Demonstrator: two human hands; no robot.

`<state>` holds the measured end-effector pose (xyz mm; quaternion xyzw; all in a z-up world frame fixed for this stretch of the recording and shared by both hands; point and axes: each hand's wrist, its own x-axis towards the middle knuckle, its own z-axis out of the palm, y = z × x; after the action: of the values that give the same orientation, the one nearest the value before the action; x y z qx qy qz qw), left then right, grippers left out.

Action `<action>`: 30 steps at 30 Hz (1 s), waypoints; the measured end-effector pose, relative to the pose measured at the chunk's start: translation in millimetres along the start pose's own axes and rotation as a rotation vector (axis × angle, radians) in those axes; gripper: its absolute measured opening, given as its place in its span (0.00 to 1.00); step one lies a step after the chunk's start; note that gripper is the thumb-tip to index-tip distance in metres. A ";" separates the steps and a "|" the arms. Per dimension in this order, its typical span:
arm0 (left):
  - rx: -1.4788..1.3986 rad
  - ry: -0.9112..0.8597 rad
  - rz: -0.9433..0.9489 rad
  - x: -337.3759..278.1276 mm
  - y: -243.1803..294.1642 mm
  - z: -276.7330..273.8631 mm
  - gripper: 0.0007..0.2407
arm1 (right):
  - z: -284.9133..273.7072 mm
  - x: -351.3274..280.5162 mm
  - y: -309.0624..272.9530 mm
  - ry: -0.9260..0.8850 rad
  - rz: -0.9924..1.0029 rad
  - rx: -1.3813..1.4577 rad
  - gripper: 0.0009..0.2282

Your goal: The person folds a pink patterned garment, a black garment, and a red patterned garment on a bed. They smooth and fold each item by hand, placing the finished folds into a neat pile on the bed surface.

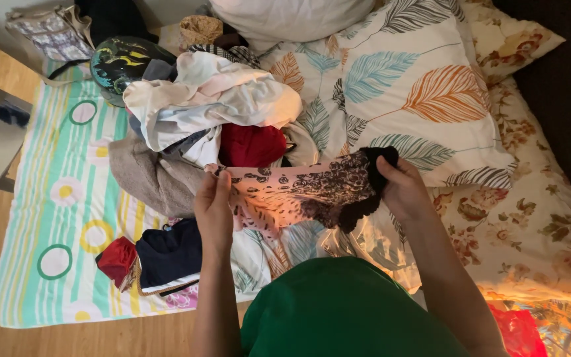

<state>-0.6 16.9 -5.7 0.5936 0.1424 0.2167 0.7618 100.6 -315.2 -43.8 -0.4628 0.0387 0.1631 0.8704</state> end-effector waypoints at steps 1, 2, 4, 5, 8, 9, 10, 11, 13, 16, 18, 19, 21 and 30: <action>0.001 -0.001 -0.002 -0.5 2.0 0.2 0.06 | -6.8 1.2 3.1 0.002 0.001 0.001 0.10; 0.066 0.018 0.010 -0.7 3.9 0.8 0.05 | -13.7 2.3 5.8 -0.036 -0.123 -0.101 0.09; 0.132 0.038 0.020 -1.2 6.9 3.4 0.05 | -18.5 3.0 8.1 -0.070 -0.244 -0.204 0.09; 0.291 0.071 0.089 -1.6 7.9 5.1 0.05 | -16.2 2.5 7.7 -0.024 -0.339 -0.304 0.07; 0.470 0.095 0.217 1.3 2.2 5.2 0.06 | 19.8 -9.9 -12.0 0.101 -0.423 -0.373 0.07; 0.489 0.082 0.282 4.3 -0.9 5.1 0.05 | 36.8 -14.8 -22.3 0.179 -0.418 -0.340 0.10; 0.489 0.081 0.279 4.6 0.0 4.1 0.05 | 43.8 -19.8 -29.6 0.181 -0.416 -0.341 0.10; 0.330 0.031 0.241 5.0 0.7 3.2 0.03 | 50.7 -24.7 -36.8 0.044 -0.447 -0.226 0.14; 0.173 -0.019 0.201 3.9 1.4 1.6 0.03 | 57.0 -31.4 -47.2 -0.092 -0.475 -0.110 0.19; 0.013 -0.047 0.167 0.1 10.7 4.8 0.08 | 60.9 -34.1 -55.9 -0.064 -0.374 -0.404 0.26; 0.012 -0.042 0.280 -7.2 28.1 13.7 0.17 | 67.7 -36.7 -59.1 -0.177 -0.529 -0.887 0.28; 0.012 -0.039 0.280 -8.2 24.2 9.5 0.17 | 60.5 -31.6 -56.1 -0.180 -0.528 -0.887 0.28; 0.060 -0.021 0.335 -8.7 16.2 2.0 0.22 | 46.1 -21.3 -50.7 0.018 -0.604 -1.355 0.14; 0.333 -0.182 0.242 -12.0 41.0 -1.8 0.19 | 6.7 1.0 -20.2 -0.128 -0.259 -0.362 0.12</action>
<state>-18.5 20.6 33.0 0.7412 0.0348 0.2256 0.6313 107.5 -320.0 -24.2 -0.6013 -0.1062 0.0832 0.7875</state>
